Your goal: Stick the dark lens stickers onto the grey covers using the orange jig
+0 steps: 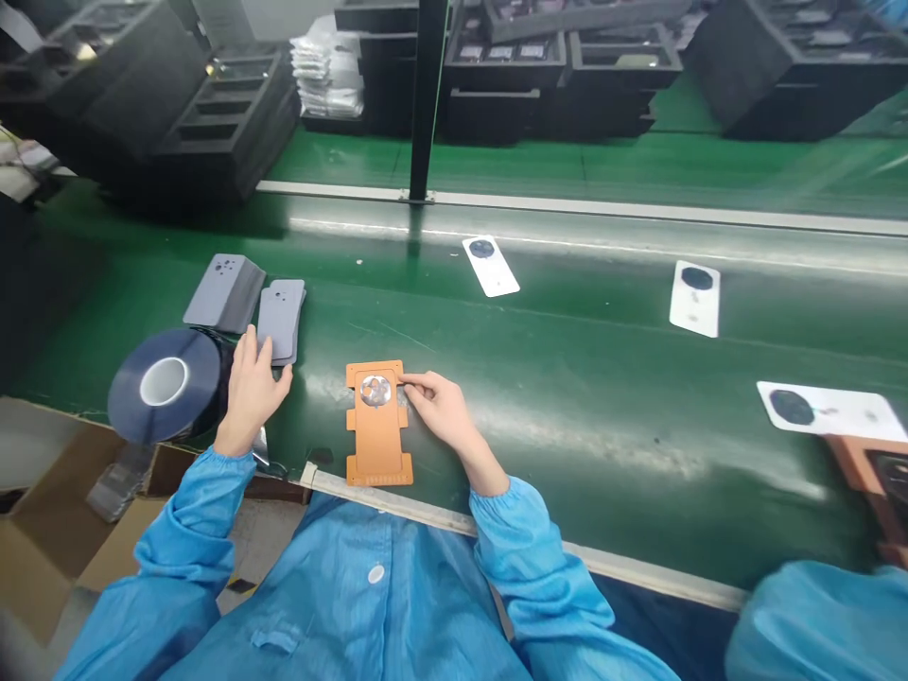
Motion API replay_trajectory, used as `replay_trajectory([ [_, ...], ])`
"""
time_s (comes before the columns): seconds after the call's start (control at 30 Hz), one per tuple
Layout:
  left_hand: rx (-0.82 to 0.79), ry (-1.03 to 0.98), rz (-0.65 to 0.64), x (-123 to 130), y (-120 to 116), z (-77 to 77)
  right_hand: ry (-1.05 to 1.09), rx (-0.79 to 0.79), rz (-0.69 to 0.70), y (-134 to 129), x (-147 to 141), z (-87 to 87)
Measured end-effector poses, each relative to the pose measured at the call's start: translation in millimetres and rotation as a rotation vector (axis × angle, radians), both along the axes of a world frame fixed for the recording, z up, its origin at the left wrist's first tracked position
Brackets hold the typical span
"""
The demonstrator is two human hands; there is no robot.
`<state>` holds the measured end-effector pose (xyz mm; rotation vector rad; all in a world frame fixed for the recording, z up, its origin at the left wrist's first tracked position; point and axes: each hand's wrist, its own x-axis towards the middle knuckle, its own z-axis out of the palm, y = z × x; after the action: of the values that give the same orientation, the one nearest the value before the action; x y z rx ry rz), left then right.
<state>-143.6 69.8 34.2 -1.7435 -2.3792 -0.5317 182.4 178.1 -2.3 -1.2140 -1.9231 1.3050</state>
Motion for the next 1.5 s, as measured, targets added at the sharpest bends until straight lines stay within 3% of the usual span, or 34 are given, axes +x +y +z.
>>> replay_trajectory([
  [0.13,0.01,0.013,-0.021,1.0,1.5,-5.1,0.021,-0.063,-0.015,0.4,2.7,-3.0],
  [0.27,0.225,0.059,-0.092,13.3,-10.8,-0.3,0.054,-0.099,-0.017,-0.1,3.0,2.2],
  [0.37,0.442,0.082,-0.261,30.5,-24.1,15.3,0.129,-0.174,-0.063,-4.2,-0.9,12.5],
  [0.47,0.49,0.039,-0.508,62.1,-39.0,27.6,0.325,-0.381,-0.072,-11.3,-7.9,22.7],
  [0.57,0.423,-0.047,-0.688,101.7,-53.2,23.7,0.484,-0.548,-0.015,-16.9,-14.6,26.8],
  [0.63,0.386,-0.087,-0.736,124.7,-61.3,12.5,0.515,-0.56,0.015,-18.5,-17.2,25.7],
  [0.77,0.266,-0.071,-0.713,145.8,-71.9,-13.4,0.441,-0.424,0.09,-20.0,-18.5,21.1],
  [1.0,0.072,-0.09,-0.74,134.6,-76.5,-32.6,0.219,-0.169,0.245,-26.0,-19.2,23.2],
  [1.27,0.055,-0.167,-0.744,135.1,-81.5,-43.6,-0.205,0.428,0.214,-22.6,-19.9,23.7],
  [1.5,0.078,-0.209,-0.727,135.3,-82.9,-46.5,-0.541,0.467,0.256,-34.9,-31.5,15.6],
])
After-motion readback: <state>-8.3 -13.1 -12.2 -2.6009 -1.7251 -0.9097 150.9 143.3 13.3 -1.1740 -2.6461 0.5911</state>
